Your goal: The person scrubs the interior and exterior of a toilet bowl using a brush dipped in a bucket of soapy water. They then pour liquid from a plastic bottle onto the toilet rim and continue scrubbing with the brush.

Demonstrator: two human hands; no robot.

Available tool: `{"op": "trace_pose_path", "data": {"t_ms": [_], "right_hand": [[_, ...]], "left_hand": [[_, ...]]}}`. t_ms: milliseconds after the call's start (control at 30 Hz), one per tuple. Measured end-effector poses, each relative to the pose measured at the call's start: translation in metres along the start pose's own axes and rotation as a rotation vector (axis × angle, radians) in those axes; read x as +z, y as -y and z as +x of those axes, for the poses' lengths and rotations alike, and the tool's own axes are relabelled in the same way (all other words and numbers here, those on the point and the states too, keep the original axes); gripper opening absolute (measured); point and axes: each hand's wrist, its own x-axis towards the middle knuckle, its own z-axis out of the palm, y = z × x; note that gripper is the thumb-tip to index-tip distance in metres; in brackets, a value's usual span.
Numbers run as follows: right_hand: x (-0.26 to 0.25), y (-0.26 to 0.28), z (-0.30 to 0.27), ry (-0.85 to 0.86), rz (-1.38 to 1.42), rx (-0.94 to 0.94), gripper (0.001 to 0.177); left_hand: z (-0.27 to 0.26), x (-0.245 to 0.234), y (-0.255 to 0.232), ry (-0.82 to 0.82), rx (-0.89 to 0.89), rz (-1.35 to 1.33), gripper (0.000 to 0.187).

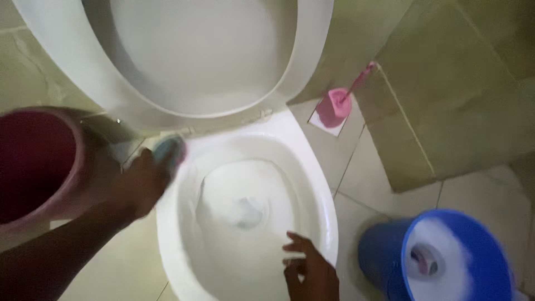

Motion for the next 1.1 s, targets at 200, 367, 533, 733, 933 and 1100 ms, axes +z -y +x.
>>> {"op": "trace_pose_path", "data": {"t_ms": [200, 367, 533, 733, 933, 1100], "right_hand": [[0.005, -0.003, -0.002, 0.044, 0.133, 0.046, 0.046], [-0.004, -0.011, 0.012, -0.030, 0.045, -0.085, 0.046], [-0.012, 0.007, -0.005, 0.081, -0.006, 0.108, 0.055], [-0.018, 0.012, -0.026, -0.021, 0.071, 0.056, 0.056], [-0.026, -0.018, -0.031, 0.001, 0.209, 0.121, 0.048], [-0.033, -0.058, -0.033, -0.158, 0.478, -0.010, 0.042]], "left_hand": [[-0.004, 0.019, 0.018, -0.108, 0.058, 0.325, 0.072], [0.000, 0.031, 0.003, -0.074, 0.367, 0.380, 0.072], [-0.024, 0.034, 0.035, -0.011, 0.498, 0.397, 0.075], [-0.061, 0.032, 0.022, -0.254, 0.267, 0.435, 0.072], [-0.123, 0.071, -0.074, -0.189, 0.118, 0.013, 0.078], [-0.163, 0.124, -0.163, -0.183, -0.063, -0.444, 0.069]]}}
